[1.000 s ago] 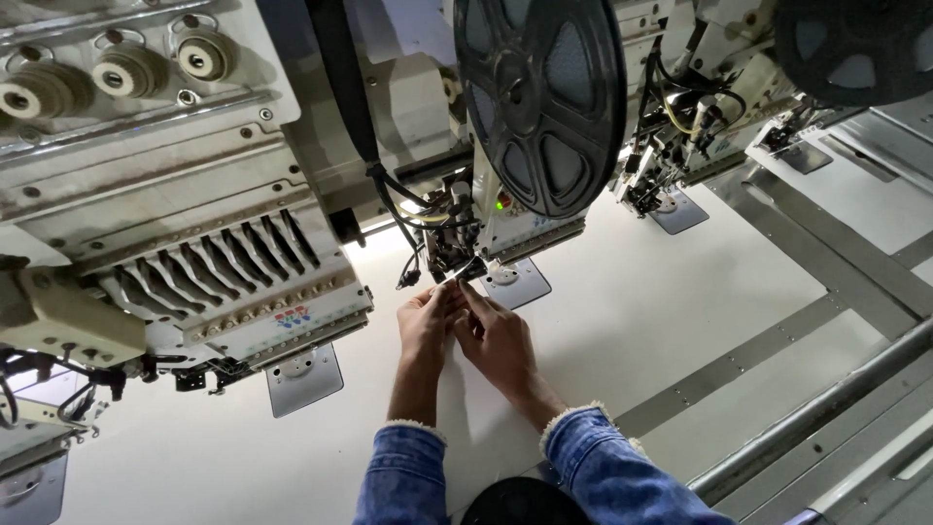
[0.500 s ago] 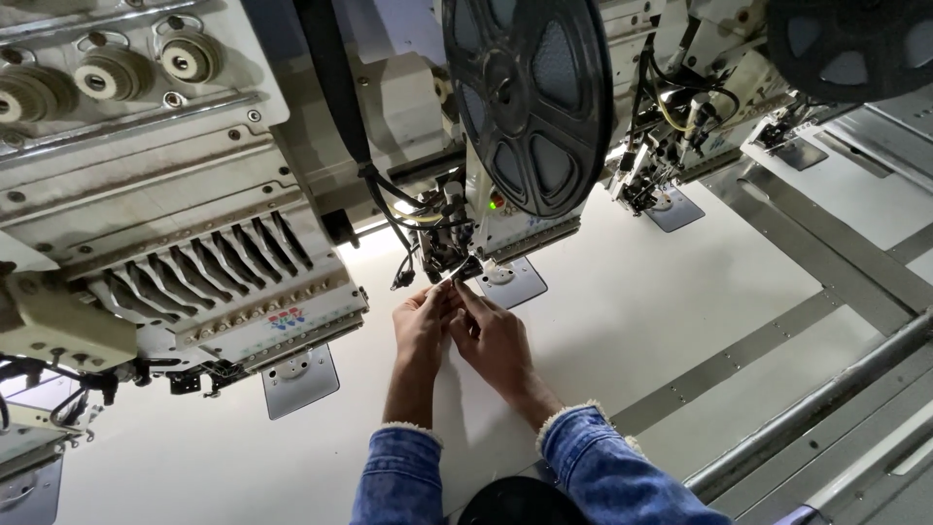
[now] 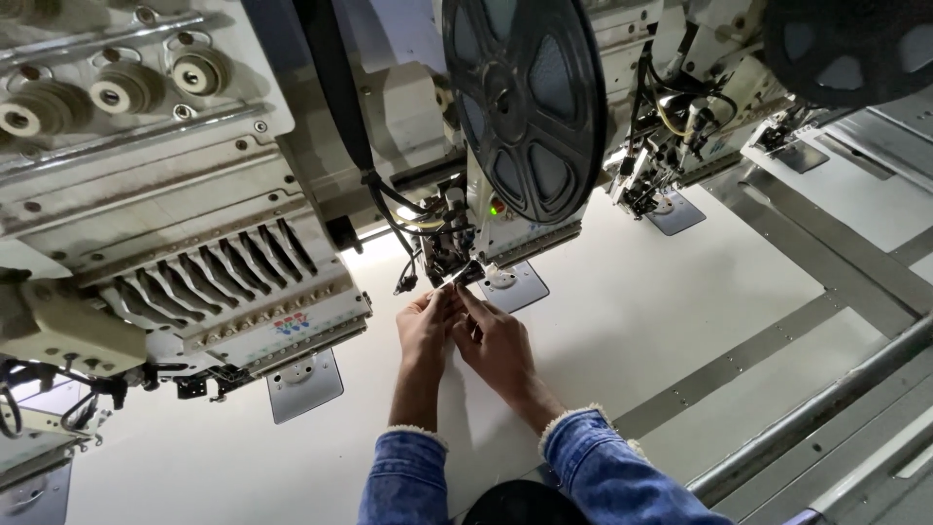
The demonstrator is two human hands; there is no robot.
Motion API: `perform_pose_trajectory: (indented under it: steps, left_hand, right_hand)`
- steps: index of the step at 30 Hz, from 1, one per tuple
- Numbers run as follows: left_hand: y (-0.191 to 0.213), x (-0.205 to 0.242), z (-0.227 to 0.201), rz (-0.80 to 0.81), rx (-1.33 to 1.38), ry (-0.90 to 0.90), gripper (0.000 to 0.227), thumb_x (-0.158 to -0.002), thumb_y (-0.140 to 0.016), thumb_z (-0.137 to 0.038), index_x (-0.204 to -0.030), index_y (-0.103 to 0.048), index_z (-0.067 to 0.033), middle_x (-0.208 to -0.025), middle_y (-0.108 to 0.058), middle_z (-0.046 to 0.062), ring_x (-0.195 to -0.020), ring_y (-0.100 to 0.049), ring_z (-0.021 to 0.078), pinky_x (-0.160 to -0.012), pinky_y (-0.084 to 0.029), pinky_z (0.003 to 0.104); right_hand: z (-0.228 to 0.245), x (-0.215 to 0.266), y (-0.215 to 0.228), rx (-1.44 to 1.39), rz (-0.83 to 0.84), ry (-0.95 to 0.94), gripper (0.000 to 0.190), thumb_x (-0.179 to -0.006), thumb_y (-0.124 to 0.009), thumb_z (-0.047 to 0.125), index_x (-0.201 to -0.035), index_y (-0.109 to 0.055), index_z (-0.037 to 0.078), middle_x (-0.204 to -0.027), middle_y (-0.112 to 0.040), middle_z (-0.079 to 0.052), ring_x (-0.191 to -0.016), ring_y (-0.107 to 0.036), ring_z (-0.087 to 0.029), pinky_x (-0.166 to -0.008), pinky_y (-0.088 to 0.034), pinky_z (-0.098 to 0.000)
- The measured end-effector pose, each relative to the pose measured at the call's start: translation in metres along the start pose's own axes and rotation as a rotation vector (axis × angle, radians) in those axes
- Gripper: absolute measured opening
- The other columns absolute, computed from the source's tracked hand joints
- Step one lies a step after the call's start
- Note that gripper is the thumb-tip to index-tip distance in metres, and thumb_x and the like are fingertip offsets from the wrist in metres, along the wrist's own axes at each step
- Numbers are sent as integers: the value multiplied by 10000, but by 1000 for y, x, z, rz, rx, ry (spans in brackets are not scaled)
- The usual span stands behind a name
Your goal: The person threads a white sewing thread through the needle area of multiple industrial sewing machines. They pull the thread from spools, guide it through the machine's tension mechanisms, and pass it through the needle eye. The person repeats this process for several machines in a row.
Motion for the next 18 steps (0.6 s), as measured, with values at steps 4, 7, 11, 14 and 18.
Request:
perform_pose_trajectory:
  steps: [4,7,11,14,18]
  left_hand:
    - [2,-2,1,2,-6,-10,194,-866,-782,-109,-917,-731,71,-755,-731,205,-597,-708,213,-524,-613,311]
    - [-1,1,-2,-4,-1,-7,177,-860,-779,-100,-885,-730,69,-714,-714,208,-551,-684,208,-491,-592,311]
    - [0,0,-3,-22,-19,-6,177,-841,-795,-108,-822,-710,47,-667,-679,161,-527,-661,186,-453,-558,288]
    - [-6,8,-11,-21,-30,3,184,-841,-795,-109,-813,-702,48,-660,-671,151,-524,-648,172,-452,-543,271]
    - [-1,2,-3,-40,-18,11,201,-842,-791,-120,-793,-681,41,-642,-651,141,-526,-642,173,-461,-522,243]
  right_hand:
    - [-1,-1,0,-11,9,-3,469,-893,-593,191,-1358,-655,176,-742,-710,-82,-631,-729,-269,-561,-624,-451]
    - [2,0,1,-13,13,-9,479,-885,-587,181,-1360,-650,174,-755,-716,-99,-641,-732,-287,-564,-622,-474]
    - [-3,0,0,-26,25,-33,484,-890,-592,199,-1370,-646,176,-748,-712,-88,-649,-730,-274,-578,-623,-456]
    - [-2,-1,1,-30,37,-46,495,-894,-596,208,-1388,-632,183,-752,-712,-89,-665,-731,-281,-592,-623,-465]
    - [-5,1,-2,-19,86,-59,553,-886,-606,235,-1438,-583,207,-760,-712,-104,-705,-733,-318,-625,-614,-520]
Point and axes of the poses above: each hand's wrist, its own x-axis away from the middle knuckle, its own y-axis out of the back of the hand, z = x × y, the point moved 10 cm from there along -x, towards the middle knuckle
